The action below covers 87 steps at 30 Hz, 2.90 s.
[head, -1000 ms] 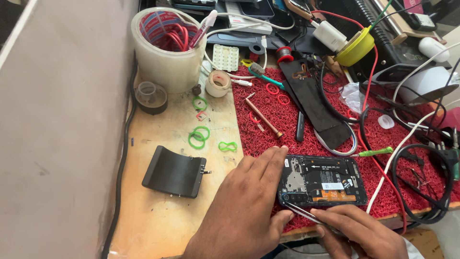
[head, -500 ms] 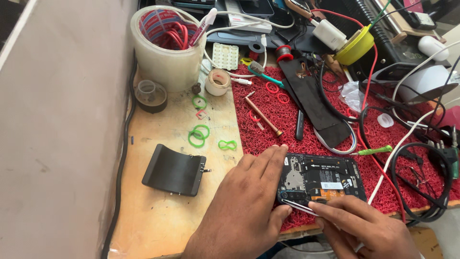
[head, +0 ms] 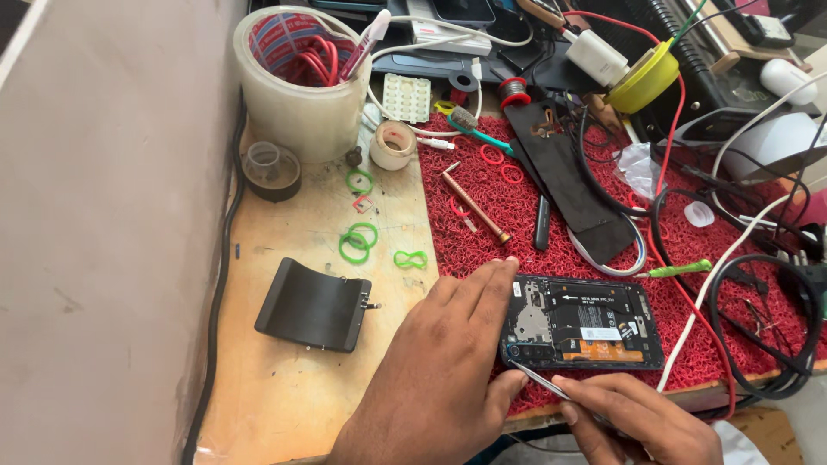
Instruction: The person uses a green-handled screwdriver and tweezers to manipulate small components inside a disassembled mobile phone on a cluttered workbench. The hands repeatedly adjust internal parts and connectors while the phone remains open on a red mat.
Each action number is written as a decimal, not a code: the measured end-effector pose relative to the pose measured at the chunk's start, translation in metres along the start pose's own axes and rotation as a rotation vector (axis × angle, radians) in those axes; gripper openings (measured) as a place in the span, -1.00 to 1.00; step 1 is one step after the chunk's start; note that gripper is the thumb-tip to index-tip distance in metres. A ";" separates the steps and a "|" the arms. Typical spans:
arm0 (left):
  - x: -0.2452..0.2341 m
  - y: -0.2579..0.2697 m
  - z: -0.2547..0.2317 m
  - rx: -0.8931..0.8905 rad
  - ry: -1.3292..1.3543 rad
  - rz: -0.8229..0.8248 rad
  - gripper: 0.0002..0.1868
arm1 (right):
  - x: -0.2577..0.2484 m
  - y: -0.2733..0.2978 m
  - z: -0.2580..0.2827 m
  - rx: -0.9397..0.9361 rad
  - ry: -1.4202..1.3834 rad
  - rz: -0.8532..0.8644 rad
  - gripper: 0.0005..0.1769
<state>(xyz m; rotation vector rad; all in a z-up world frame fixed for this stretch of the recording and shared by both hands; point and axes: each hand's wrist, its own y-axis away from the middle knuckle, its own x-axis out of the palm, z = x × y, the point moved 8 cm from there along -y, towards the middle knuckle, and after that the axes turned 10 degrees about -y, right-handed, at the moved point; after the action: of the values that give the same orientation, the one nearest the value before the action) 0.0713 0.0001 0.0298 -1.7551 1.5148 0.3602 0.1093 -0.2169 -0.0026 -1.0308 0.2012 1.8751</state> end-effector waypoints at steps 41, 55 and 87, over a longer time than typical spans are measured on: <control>0.003 0.008 0.003 0.005 0.050 -0.061 0.01 | -0.011 -0.037 0.018 0.067 0.027 0.064 -0.62; -0.002 0.009 0.009 -0.147 0.197 0.030 -0.34 | 0.060 -0.142 0.151 -0.275 0.363 0.480 -0.71; -0.022 0.008 -0.009 0.003 0.223 -0.243 -0.64 | 0.018 -0.008 0.023 0.137 -0.905 -0.264 -0.71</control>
<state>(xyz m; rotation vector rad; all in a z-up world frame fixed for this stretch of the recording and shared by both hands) 0.0558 0.0097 0.0470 -2.0035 1.4278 0.0403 0.0993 -0.1883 0.0016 -0.0457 -0.3208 1.8656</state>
